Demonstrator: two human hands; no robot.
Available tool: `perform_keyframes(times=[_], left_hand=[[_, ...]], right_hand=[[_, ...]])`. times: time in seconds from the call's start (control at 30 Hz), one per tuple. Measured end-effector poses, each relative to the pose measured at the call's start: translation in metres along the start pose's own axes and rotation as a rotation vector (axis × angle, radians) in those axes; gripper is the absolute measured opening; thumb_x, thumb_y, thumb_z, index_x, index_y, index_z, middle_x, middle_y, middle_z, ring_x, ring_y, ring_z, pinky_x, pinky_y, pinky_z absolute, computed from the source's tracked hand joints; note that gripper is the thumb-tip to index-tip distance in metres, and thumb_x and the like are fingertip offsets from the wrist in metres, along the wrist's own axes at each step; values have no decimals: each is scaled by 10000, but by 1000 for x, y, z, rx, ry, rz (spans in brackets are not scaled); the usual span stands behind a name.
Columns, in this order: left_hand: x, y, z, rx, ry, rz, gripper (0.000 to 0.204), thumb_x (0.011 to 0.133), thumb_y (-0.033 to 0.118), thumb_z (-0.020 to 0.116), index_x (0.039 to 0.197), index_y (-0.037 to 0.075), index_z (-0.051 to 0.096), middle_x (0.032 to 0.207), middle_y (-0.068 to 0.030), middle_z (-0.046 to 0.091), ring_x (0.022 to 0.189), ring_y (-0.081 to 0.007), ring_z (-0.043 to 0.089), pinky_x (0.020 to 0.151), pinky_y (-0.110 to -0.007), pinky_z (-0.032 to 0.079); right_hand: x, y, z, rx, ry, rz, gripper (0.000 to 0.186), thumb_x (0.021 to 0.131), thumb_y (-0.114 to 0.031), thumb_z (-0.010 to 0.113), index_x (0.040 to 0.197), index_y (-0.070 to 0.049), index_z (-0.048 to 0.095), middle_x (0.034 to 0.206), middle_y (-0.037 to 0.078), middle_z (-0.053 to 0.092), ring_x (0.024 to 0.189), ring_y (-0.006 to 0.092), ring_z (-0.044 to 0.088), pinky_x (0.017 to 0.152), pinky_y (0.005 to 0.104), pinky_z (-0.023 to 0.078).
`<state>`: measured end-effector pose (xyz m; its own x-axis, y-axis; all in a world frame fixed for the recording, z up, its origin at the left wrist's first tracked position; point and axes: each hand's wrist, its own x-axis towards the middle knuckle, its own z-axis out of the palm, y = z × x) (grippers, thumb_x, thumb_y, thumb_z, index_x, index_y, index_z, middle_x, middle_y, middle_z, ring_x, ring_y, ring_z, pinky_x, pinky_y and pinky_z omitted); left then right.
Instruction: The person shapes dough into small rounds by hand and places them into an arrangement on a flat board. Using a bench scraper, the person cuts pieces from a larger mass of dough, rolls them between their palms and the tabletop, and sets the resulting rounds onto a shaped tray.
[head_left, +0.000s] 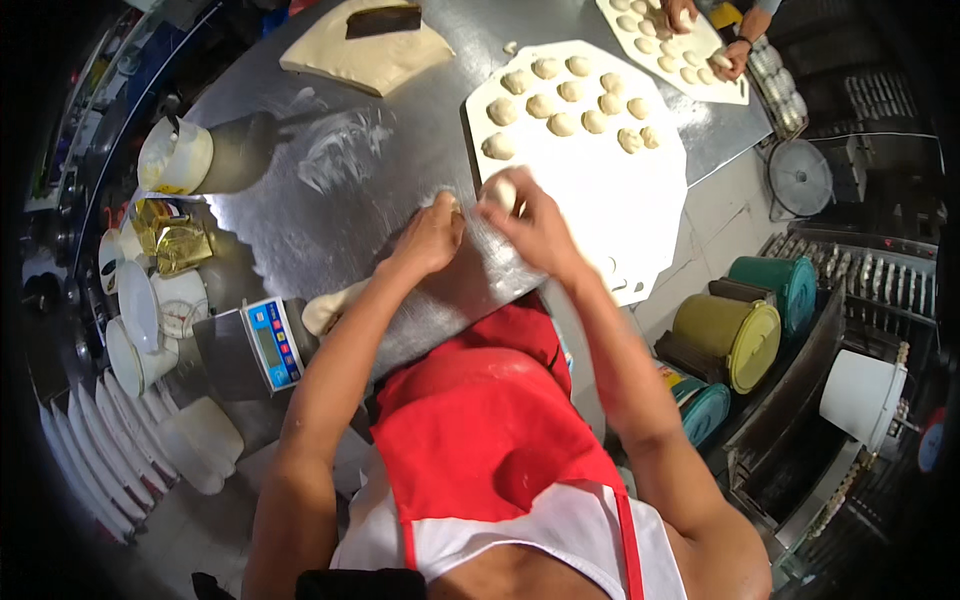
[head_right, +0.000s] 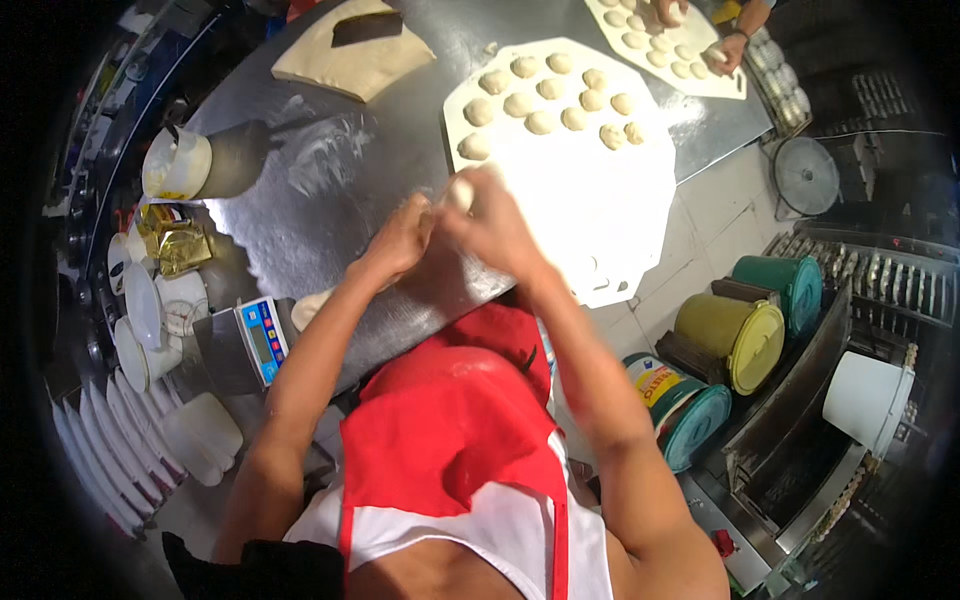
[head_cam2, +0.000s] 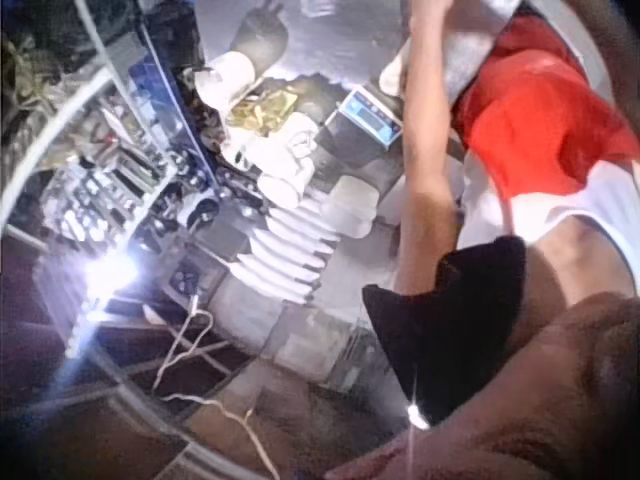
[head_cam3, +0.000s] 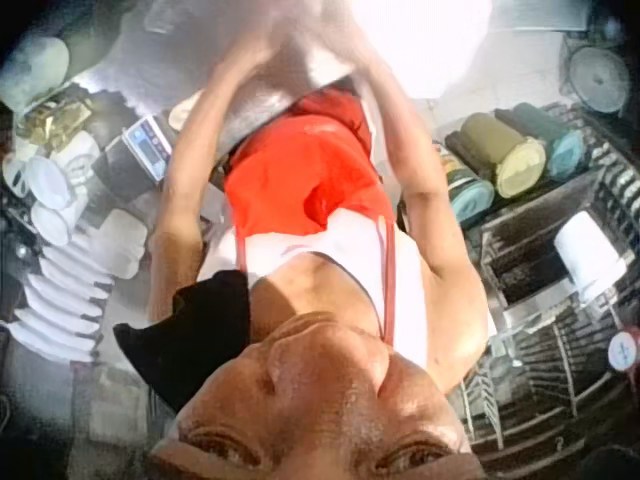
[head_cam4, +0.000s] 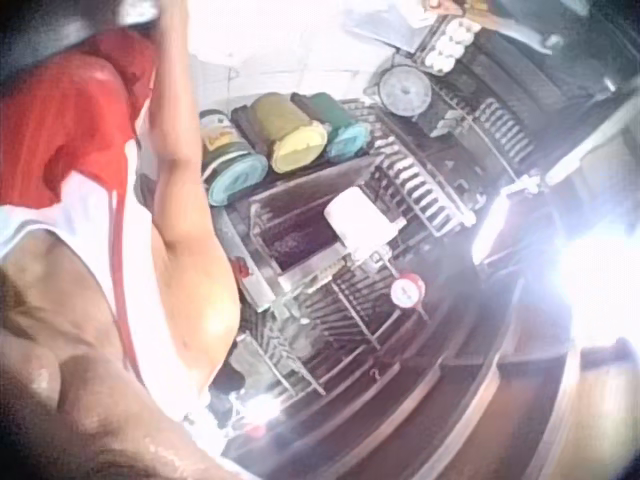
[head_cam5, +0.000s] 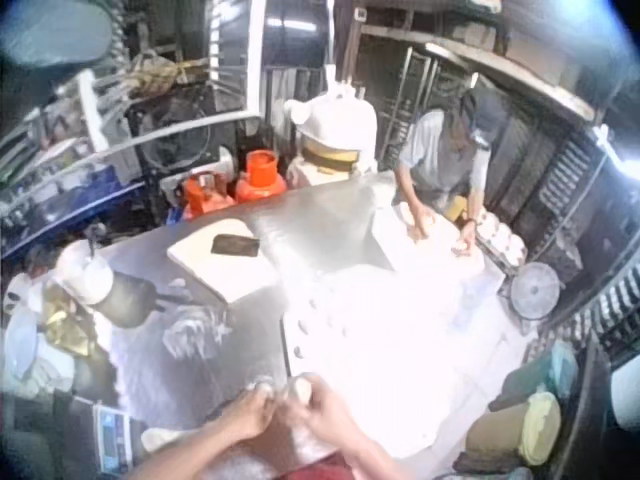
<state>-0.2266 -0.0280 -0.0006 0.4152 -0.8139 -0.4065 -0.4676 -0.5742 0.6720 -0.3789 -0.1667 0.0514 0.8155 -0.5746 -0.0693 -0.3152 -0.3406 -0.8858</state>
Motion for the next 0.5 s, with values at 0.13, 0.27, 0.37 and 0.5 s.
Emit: perform_keyframes(times=[0.13, 0.27, 0.37, 0.5], left_hand=[[-16, -26, 6, -66, 87, -39, 403, 1056, 137, 478, 1421, -35, 495, 1411, -313, 603, 1354, -429, 589, 1173, -481, 434], [-30, -34, -1, -63, 98, -11, 580, 1059, 111, 577, 1613, 30, 425, 1451, -287, 594, 1379, -406, 589, 1201, -446, 421], [-42, -31, -1, -171, 104, -63, 651, 1055, 104, 639, 1661, 75, 401, 1346, -233, 670, 1248, -341, 681, 1126, -419, 484], [-55, -21, -11, -450, 105, -7, 569, 1058, 116, 671, 1589, 51, 479, 1207, -170, 717, 1085, -264, 725, 1019, -377, 537]], right_hand=[[52, 76, -33, -79, 248, -68, 318, 988, -80, 723, 1295, -20, 662, 1188, 190, 617, 842, 323, 704, 796, 436, 589], [79, 92, -34, -299, 212, -15, 308, 978, -175, 782, 1238, -35, 694, 1109, 200, 683, 857, 347, 725, 806, 439, 589], [62, 83, -9, -290, 260, -99, 299, 973, -219, 794, 1195, -33, 720, 1101, 214, 704, 894, 384, 734, 824, 470, 589], [0, 13, 60, 113, -86, -94, 271, 984, -192, 774, 1151, 15, 722, 1073, 193, 740, 933, 398, 746, 864, 476, 592]])
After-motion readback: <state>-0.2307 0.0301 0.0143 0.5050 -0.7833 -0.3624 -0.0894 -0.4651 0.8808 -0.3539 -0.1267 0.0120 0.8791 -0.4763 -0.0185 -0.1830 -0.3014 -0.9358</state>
